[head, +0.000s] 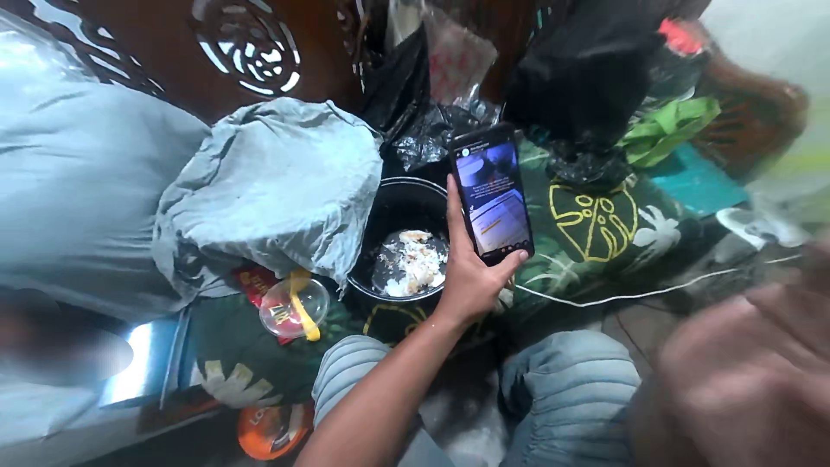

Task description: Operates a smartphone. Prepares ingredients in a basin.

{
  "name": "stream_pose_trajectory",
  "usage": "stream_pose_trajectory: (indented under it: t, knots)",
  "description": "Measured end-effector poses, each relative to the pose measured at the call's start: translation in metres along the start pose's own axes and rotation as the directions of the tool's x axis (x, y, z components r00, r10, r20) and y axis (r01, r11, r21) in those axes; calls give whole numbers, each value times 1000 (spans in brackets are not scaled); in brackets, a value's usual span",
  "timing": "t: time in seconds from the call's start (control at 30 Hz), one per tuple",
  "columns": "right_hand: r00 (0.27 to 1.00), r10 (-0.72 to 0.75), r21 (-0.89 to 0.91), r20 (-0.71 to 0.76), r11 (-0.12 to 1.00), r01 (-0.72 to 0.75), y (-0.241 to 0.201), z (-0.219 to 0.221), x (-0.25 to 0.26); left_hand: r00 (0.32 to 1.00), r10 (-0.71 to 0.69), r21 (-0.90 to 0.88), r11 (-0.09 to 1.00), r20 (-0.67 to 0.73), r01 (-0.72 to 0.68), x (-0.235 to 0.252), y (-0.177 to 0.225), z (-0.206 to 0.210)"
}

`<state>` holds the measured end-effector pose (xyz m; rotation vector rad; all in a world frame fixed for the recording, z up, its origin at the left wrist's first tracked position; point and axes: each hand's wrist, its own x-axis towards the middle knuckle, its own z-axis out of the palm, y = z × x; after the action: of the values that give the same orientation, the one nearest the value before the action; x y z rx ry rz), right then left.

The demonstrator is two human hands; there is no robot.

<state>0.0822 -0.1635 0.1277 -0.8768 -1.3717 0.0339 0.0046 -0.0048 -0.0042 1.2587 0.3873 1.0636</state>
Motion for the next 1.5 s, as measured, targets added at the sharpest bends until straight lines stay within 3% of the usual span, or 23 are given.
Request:
stream_pose_trajectory:
  t: [0.03, 0.1, 0.2, 0.27, 0.4, 0.73, 1.0, 1.33, 1.5]
  knots:
    - [993, -49, -73, 109, 996, 57, 18, -13, -1, 1000, -6, 14, 1000, -16, 6, 0, 0, 0]
    - [983, -41, -105, 180, 993, 61, 49, -15, 8, 999, -31, 29, 999, -28, 32, 1, 3, -2]
    - [990, -23, -198, 142, 979, 51, 97, -12, 18, 997, -69, 15, 997, -40, 70, 2, 8, -3]
    - [994, 76, -182, 79, 981, -60, 113, -18, 19, 997, -74, -8, 997, -34, 74, 3, 8, -3]
    - [974, 221, -221, -39, 949, -224, 121, -31, 17, 996, -84, -53, 995, -21, 82, 4, 9, -4]
    - [964, 266, -448, 26, 865, -226, 124, -47, 6, 993, -112, -56, 992, -41, 110, -2, 12, -1]
    - [814, 567, -510, 126, 741, -437, 146, -58, 0, 995, -89, -51, 995, -42, 87, 0, 11, -2]
    - [766, 632, -546, 116, 685, -483, 154, -49, -9, 994, -75, 3, 997, -85, 75, 1, 16, -4]
    - [808, 566, -587, 161, 713, -382, 156, -42, -14, 994, -58, 11, 998, -88, 59, 1, 16, -5]
